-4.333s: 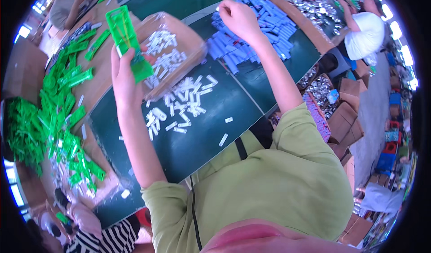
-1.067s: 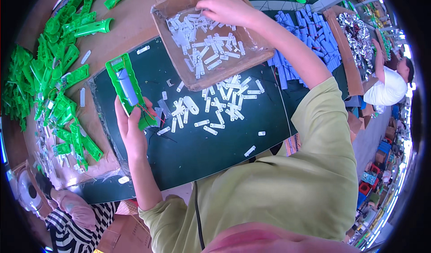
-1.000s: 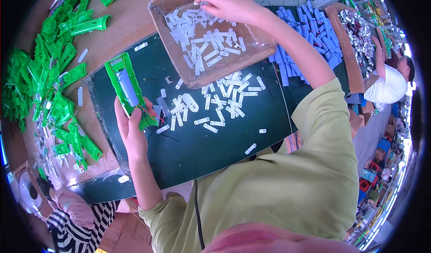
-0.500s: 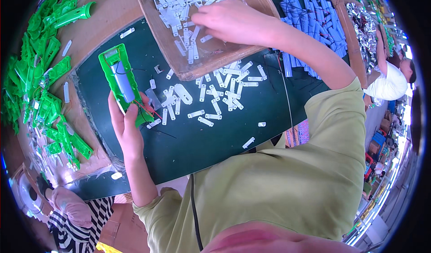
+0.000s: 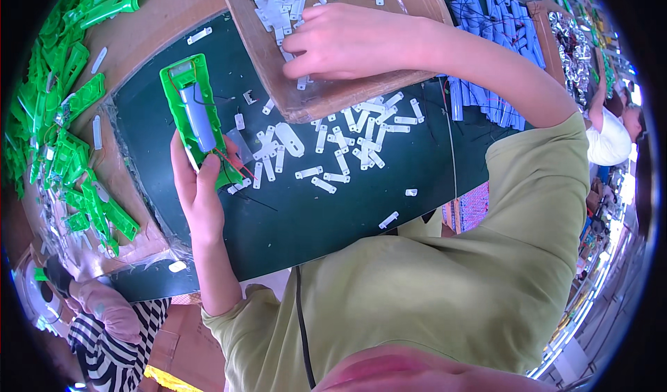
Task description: The person assembles a battery, a circuit board, and white plastic components into a plastic housing by hand.
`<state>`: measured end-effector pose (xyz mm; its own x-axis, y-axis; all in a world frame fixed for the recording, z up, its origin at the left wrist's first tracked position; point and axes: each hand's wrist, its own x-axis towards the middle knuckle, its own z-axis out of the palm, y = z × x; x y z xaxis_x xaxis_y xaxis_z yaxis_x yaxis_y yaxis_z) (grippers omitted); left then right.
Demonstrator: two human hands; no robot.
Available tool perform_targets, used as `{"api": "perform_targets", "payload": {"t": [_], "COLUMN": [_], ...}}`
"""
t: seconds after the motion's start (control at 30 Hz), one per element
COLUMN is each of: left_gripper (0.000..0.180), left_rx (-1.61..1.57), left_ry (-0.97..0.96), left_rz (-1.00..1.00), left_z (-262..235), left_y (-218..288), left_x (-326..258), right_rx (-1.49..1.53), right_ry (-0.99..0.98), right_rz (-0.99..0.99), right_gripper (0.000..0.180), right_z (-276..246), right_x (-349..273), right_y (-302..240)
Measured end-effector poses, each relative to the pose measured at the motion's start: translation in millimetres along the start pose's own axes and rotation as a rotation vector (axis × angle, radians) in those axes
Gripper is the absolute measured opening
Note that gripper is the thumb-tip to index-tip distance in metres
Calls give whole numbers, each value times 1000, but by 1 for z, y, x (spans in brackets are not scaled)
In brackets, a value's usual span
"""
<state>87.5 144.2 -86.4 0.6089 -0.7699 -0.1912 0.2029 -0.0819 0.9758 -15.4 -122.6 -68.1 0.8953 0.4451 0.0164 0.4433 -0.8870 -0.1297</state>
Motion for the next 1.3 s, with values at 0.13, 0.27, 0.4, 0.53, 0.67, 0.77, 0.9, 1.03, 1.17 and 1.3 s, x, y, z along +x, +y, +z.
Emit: {"api": "perform_targets", "payload": {"t": [0.13, 0.27, 0.4, 0.53, 0.67, 0.77, 0.9, 1.03, 1.17, 1.3], "left_gripper": [49, 49, 49, 48, 48, 48, 49, 50, 51, 53], "left_rx": [-5, -16, -14, -1, -18, -30, 5, -24, -9, -28], "left_ry": [-20, -18, -25, -19, -28, -22, -22, -38, -119, -184], "left_rz": [12, 6, -3, -10, -10, -9, 12, 26, 119, 127], "left_z": [0, 0, 0, 2, 3, 2, 2, 0, 7, 28], "left_y": [1, 2, 1, 1, 2, 1, 2, 3, 8, 24], "left_x": [0, -1, -2, -3, -2, -1, -1, -2, -8, -20], "right_rx": [-52, -22, -76, -166, -204, -346, -271, 320, 1098, 1112], "right_ry": [21, 11, 4, 29, 101, 95, 79, 79, 359, 659], "right_rz": [-12, -1, 15, 27, 5, 28, 110, 579, 542, 416], "right_gripper": [20, 20, 21, 17, 14, 11, 14, 9, 15, 17], "right_z": [3, -1, -2, 1, 7, 10, 5, -29, -58, -73], "right_x": [-4, -8, -10, -7, -5, -3, -1, 2, -2, 2], "right_y": [2, 0, -1, -3, -3, -2, 1, -12, -38, -73]}}
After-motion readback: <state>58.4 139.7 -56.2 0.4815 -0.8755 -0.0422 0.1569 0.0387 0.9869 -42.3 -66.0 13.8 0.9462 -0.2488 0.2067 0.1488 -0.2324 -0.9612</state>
